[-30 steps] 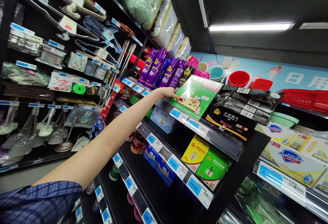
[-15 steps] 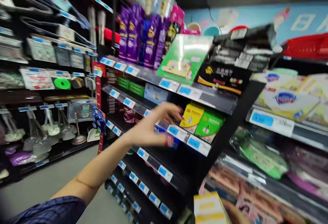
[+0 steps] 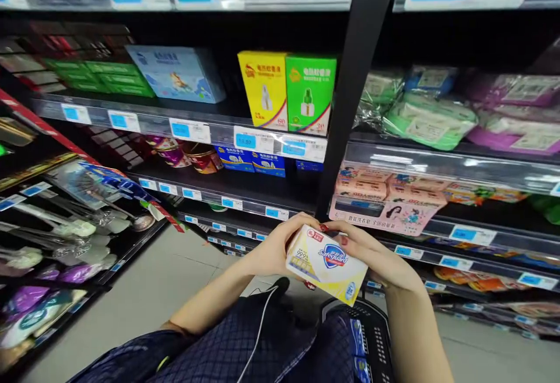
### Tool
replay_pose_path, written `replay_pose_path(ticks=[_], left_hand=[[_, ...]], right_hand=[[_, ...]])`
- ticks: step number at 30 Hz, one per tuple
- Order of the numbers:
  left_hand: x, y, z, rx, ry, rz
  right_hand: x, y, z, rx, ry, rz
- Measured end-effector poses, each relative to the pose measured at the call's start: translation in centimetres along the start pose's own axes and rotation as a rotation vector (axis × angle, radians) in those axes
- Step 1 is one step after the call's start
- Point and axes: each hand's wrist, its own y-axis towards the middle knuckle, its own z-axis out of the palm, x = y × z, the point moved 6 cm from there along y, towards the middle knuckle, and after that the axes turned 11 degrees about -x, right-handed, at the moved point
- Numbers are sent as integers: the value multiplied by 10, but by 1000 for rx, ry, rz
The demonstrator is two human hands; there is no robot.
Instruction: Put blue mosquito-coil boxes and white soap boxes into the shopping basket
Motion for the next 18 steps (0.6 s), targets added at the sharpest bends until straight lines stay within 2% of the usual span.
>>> replay_pose_path(ticks=[4,8,10,12,14,18], left_hand=[[29,-18,10,-71,-285,-308],[59,-38,14,-138,-377,-458],[72,-47,15,-109,-392,-526],[81,-54,13,-49,-432,-613],[83,-59,7,13,-464,-680],[74,-58,-11,70,-341,-731]], right_hand=[[-55,-24,-2,-192,413,-2],[-113,-44,31,-322,585,217],[-130,-48,48,-348,629,288],[-138,-50,56,-373,625,303],[-135,-48,55,-376,538,253],[-105,-34,51,-239,247,7]])
